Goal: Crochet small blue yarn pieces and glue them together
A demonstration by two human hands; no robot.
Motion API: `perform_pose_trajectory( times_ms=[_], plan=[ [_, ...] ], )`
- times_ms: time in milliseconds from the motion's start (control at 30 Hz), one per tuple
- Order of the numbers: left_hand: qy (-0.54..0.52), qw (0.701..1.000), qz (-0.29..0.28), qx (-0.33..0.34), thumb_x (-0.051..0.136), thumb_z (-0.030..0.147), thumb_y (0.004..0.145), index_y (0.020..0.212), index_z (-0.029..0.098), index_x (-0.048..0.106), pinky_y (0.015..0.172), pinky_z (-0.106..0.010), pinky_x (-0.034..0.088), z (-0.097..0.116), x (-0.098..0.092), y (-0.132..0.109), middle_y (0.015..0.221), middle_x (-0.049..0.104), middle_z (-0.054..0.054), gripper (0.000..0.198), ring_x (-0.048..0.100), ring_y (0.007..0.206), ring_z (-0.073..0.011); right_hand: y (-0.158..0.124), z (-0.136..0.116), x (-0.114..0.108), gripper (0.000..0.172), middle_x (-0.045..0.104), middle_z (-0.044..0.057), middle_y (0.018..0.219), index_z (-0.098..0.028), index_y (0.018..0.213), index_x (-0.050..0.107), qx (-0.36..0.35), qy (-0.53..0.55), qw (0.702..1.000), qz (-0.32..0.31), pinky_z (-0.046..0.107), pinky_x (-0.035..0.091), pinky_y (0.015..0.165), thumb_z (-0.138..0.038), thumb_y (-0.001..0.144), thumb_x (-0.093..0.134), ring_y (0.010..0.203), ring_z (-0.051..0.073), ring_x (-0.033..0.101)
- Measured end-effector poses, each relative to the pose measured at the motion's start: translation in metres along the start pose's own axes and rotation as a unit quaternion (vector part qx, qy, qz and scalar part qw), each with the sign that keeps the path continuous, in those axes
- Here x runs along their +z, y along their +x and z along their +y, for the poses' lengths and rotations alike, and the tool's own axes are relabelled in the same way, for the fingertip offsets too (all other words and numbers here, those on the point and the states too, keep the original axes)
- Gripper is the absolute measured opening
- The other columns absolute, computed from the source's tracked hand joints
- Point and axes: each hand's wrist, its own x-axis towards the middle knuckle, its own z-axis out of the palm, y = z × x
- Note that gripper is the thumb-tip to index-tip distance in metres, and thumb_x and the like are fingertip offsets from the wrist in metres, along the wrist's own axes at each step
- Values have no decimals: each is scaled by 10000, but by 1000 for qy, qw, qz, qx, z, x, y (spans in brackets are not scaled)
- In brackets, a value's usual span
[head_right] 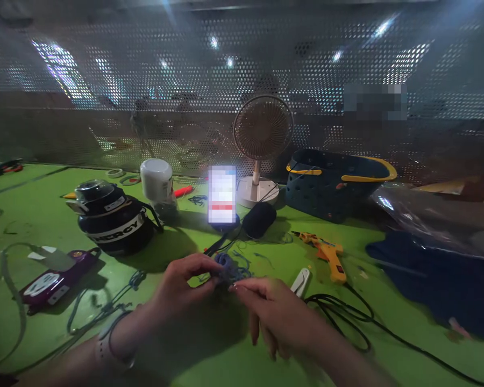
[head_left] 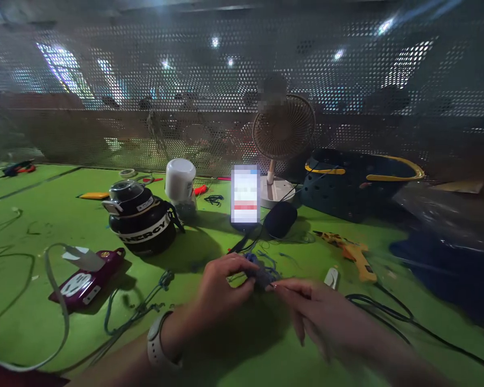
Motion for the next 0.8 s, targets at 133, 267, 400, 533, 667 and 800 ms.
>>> perform_pose_trajectory(
  times_ms=[133, 267, 400, 533, 667, 800],
  plan=[
    [-125, 973, -40, -192, 680, 182, 651, 819, 89, 727, 675, -321, 577, 4, -2, 3, 807, 761, -123, 198, 713, 712, -218, 2, 0, 0, 315, 606, -45, 487, -180, 944, 587, 2, 30, 999, -18, 132, 291, 329, -427, 988, 396, 303, 41, 473],
    [-175, 951, -38, -251, 707, 175, 610, 786, 106, 729, 590, -261, 534, 7, -2, 5, 754, 757, -73, 190, 670, 597, -158, 0, 2, 3, 327, 591, -49, 475, -185, 942, 602, -18, 16, 1000, -3, 145, 296, 323, -443, 981, 404, 304, 53, 473],
    [-184, 948, -19, -260, 717, 163, 592, 742, 113, 736, 559, -236, 500, 11, -3, 6, 689, 740, -46, 159, 632, 563, -131, -4, 2, 6, 372, 605, -39, 507, -218, 1012, 681, -65, -64, 993, 73, 170, 340, 321, -464, 972, 406, 331, 79, 497],
    [-237, 933, -19, -271, 734, 160, 584, 716, 123, 735, 633, -251, 515, 8, -3, 7, 682, 742, -43, 137, 651, 621, -142, -2, 3, 7, 270, 775, 48, 864, -261, 1107, 721, -193, -207, 943, 172, 307, 570, 625, -338, 916, 546, 714, 199, 716],
    [-248, 930, -26, -272, 738, 160, 596, 743, 121, 738, 670, -266, 524, 5, -3, 6, 710, 750, -51, 152, 663, 647, -151, 0, 5, 7, 294, 750, 77, 1068, -238, 1147, 707, -233, -298, 902, 210, 431, 566, 813, -263, 895, 558, 911, 264, 721],
    [-215, 940, -31, -264, 733, 160, 599, 747, 118, 737, 664, -280, 533, 6, -3, 5, 722, 755, -59, 153, 669, 649, -162, 0, 3, 7, 329, 765, 96, 1014, -214, 1192, 681, -230, -369, 874, 217, 404, 590, 682, -236, 913, 507, 816, 270, 738]
  ],
)
